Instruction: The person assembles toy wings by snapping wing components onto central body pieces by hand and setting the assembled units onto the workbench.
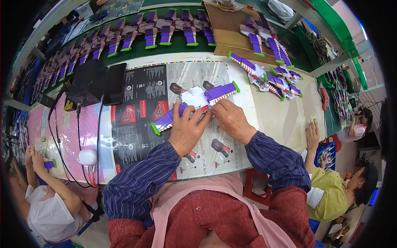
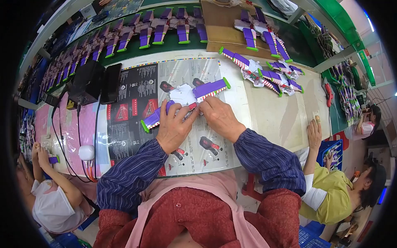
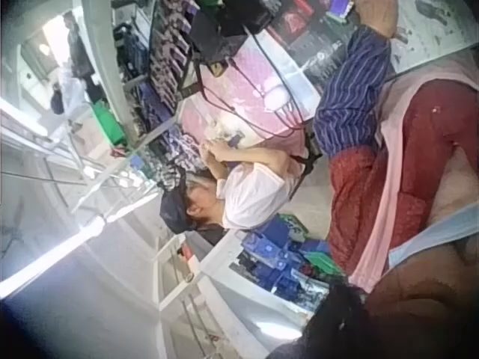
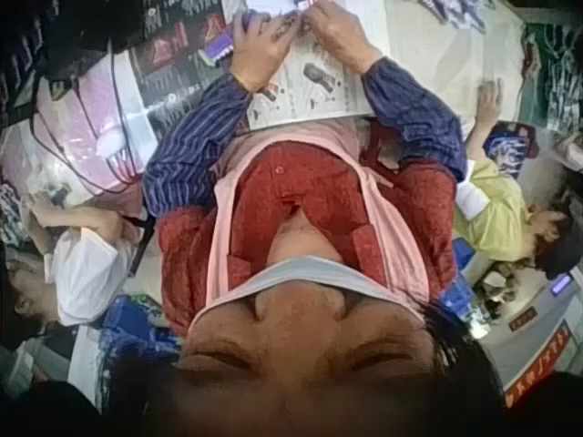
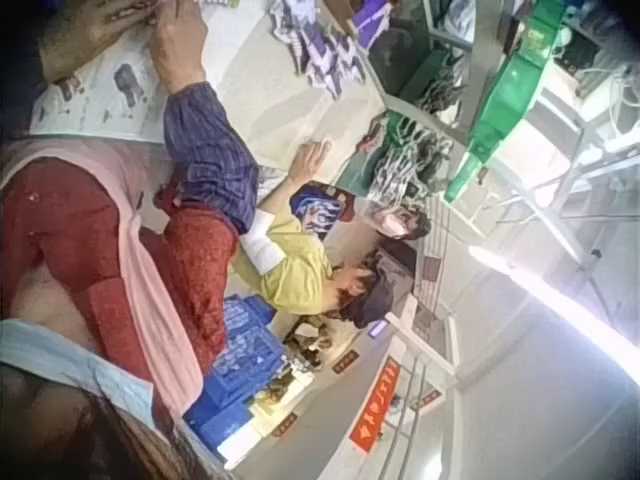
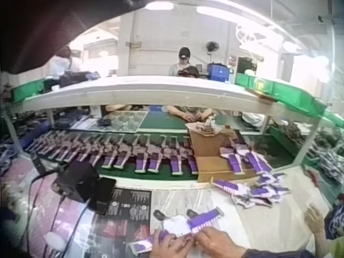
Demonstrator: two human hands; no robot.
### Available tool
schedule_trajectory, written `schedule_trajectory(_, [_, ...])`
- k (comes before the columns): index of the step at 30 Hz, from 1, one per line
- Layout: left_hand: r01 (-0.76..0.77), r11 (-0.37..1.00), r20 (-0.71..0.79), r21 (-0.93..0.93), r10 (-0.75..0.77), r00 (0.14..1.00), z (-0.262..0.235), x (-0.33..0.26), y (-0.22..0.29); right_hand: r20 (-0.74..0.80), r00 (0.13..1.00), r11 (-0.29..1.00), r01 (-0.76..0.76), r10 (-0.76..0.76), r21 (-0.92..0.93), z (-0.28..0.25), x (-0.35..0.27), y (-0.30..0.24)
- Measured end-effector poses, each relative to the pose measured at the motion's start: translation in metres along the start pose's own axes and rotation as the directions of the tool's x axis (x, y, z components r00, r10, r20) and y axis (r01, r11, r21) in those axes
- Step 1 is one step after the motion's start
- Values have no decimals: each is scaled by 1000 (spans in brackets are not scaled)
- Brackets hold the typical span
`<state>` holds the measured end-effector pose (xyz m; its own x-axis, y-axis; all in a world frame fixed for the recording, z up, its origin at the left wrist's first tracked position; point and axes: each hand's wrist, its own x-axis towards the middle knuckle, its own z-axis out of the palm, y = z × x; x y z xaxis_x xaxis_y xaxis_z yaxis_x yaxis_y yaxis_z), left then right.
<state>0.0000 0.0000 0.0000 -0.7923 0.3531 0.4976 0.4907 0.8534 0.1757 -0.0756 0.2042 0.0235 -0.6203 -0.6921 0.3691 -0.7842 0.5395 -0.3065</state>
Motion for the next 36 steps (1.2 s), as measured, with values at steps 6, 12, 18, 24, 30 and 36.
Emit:
schedule_trajectory(6, [-2,1000,30,22,1,1000,-5,0,-1,-24,999,1000,24,-23,19,-1,2,-2])
schedule_trajectory(12, [-6,1000,27,21,5,1000,-3,1,-1,-17,1000,1000,0,0,-17,-2,1,-4])
schedule_trajectory(18, [-11,999,37,30,10,999,-1,-1,0,40,999,997,-24,26,-68,-5,2,-10])
schedule_trajectory(24, [-10,1000,48,13,10,999,-2,-2,1,50,998,998,-46,48,-33,-2,-1,-7])
schedule_trajectory(30, [9,1000,52,-3,-8,999,-4,0,1,48,997,999,-52,53,-5,-2,0,-5])
schedule_trajectory(36, [16,999,58,43,-18,998,-2,0,1,111,990,994,-73,82,-83,-6,8,-11])
